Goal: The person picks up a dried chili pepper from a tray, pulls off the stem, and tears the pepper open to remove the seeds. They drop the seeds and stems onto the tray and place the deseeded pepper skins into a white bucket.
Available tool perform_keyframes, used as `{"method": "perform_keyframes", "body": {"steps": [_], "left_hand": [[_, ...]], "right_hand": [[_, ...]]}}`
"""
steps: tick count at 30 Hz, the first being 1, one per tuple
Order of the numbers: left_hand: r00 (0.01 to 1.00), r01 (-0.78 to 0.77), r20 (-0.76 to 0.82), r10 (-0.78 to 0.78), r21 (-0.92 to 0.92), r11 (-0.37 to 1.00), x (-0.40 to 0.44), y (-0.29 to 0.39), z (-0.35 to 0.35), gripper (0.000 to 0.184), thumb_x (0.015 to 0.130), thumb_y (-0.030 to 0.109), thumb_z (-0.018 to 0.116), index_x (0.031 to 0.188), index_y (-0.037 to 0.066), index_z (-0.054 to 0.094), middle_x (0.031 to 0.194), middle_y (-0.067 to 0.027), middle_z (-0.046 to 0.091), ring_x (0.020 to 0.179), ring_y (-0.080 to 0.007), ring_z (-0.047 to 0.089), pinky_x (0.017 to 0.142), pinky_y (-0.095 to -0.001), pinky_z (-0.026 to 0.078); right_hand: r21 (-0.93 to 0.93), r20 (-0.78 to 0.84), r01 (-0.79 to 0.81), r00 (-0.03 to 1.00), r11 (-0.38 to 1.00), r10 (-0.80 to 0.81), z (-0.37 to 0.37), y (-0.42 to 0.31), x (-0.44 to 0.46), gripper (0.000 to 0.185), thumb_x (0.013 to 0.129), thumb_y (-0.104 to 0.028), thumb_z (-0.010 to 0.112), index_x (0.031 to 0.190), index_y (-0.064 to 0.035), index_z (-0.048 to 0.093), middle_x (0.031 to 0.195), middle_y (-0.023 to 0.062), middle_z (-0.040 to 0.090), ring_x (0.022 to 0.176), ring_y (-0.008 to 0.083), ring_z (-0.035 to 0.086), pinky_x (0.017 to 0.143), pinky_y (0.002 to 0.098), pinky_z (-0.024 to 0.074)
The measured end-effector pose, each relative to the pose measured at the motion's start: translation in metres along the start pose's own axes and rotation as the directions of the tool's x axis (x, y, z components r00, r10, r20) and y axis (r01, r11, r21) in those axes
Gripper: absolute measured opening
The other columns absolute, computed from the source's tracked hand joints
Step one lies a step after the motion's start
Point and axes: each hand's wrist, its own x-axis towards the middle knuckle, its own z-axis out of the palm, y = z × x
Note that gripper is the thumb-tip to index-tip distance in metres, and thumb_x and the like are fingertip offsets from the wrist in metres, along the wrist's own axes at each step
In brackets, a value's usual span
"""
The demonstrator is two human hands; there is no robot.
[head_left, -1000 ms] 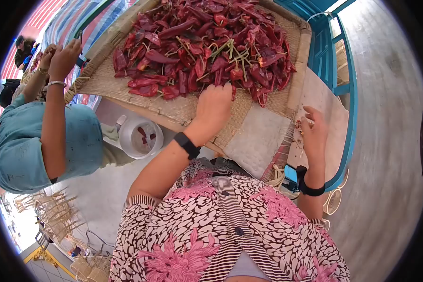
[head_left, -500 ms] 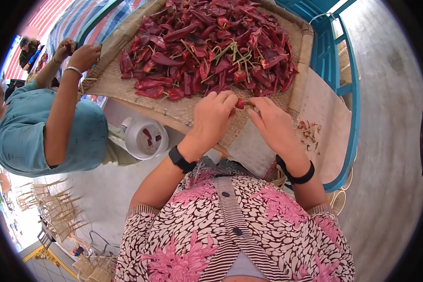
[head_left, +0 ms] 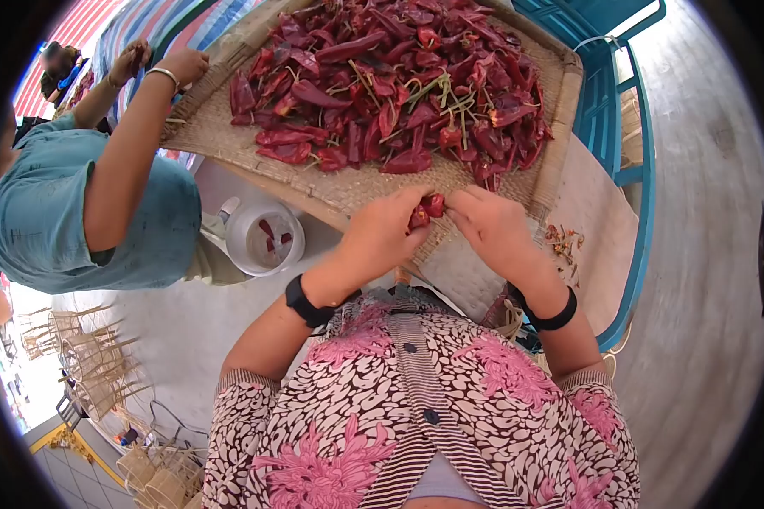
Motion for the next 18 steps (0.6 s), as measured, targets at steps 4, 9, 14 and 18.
{"method": "perform_keyframes", "body": {"steps": [4, 9, 14, 18], "left_hand": [[0.961, 0.036, 0.275, -0.035, 0.003, 0.999, 0.007, -0.004, -0.02, 0.041, 0.079, 0.016, 0.071, 0.115, 0.006, 0.057, 0.093, -0.0146, 0.059, 0.091, -0.035, 0.058, 0.079, -0.0403, 0.046], [0.97, -0.03, 0.242, 0.019, 0.041, 0.999, 0.004, -0.008, -0.015, 0.032, 0.08, 0.017, 0.07, 0.108, 0.006, 0.057, 0.091, -0.016, 0.057, 0.089, -0.0372, 0.057, 0.076, -0.0427, 0.045], [0.976, -0.078, 0.208, 0.056, 0.098, 0.992, -0.002, -0.002, -0.009, 0.023, 0.08, 0.011, 0.066, 0.096, 0.002, 0.052, 0.089, -0.0188, 0.056, 0.086, -0.0401, 0.057, 0.07, -0.0456, 0.046], [0.991, -0.028, 0.134, 0.011, 0.129, 0.991, -0.002, 0.01, 0.0, 0.02, 0.08, 0.005, 0.063, 0.092, 0.001, 0.048, 0.089, -0.0202, 0.055, 0.087, -0.0413, 0.057, 0.069, -0.0477, 0.045]], "right_hand": [[-0.161, 0.055, 0.131, 0.991, 0.978, -0.123, -0.007, -0.008, 0.0, 0.009, 0.085, -0.012, 0.061, 0.081, -0.0098, 0.052, 0.071, 0.0077, 0.054, 0.066, 0.0297, 0.059, 0.053, 0.039, 0.0462], [-0.038, 0.055, 0.072, 0.996, 0.997, -0.07, 0.001, -0.007, -0.002, 0.011, 0.085, -0.014, 0.062, 0.086, -0.0089, 0.052, 0.073, 0.0084, 0.056, 0.065, 0.0302, 0.06, 0.053, 0.0393, 0.0461], [-0.054, 0.178, 0.084, 0.981, 0.995, -0.073, -0.003, -0.009, -0.001, 0.012, 0.084, -0.013, 0.061, 0.088, -0.0082, 0.052, 0.075, 0.0102, 0.058, 0.067, 0.0311, 0.061, 0.054, 0.0398, 0.0463], [-0.019, 0.041, -0.004, 0.999, 1.0, 0.004, 0.009, -0.023, 0.001, 0.011, 0.082, -0.013, 0.06, 0.088, -0.0069, 0.052, 0.075, 0.0131, 0.059, 0.068, 0.0327, 0.06, 0.055, 0.0404, 0.0465]]}}
